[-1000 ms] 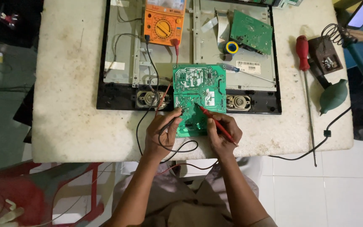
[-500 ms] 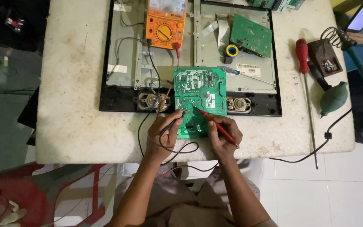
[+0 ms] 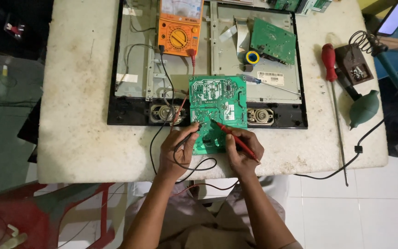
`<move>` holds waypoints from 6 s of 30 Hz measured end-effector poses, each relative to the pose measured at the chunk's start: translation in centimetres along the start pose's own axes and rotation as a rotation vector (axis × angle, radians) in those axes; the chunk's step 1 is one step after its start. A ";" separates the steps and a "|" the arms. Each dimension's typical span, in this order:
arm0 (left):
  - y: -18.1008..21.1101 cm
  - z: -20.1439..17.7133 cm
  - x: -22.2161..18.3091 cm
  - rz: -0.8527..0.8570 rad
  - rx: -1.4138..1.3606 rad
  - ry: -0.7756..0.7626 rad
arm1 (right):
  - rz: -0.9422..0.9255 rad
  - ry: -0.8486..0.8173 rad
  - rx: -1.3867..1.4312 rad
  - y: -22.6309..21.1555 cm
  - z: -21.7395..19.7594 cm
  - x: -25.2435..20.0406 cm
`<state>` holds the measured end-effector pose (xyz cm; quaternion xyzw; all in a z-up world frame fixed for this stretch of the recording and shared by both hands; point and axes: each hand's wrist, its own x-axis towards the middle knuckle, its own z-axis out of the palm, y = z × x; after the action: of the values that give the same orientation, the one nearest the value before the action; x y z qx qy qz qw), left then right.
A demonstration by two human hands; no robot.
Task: Testing a circuit board using an analog multimeter to diagnose faults on an electronics repair bench.
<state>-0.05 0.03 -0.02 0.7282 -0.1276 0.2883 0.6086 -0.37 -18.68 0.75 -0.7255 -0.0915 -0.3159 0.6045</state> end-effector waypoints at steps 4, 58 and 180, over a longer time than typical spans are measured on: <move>0.1 -0.1 0.0 -0.007 -0.021 -0.003 | 0.006 0.007 -0.002 -0.3 -0.1 -0.2; -0.1 0.0 0.0 -0.040 0.005 -0.020 | -0.011 -0.002 0.011 0.2 -0.2 0.2; -0.2 1.0 1.7 0.034 0.112 0.126 | -0.010 -0.020 -0.036 -0.6 0.1 0.3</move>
<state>1.71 -0.57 0.67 0.7392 -0.0851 0.3507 0.5687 -0.42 -18.49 1.44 -0.7391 -0.0954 -0.3132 0.5887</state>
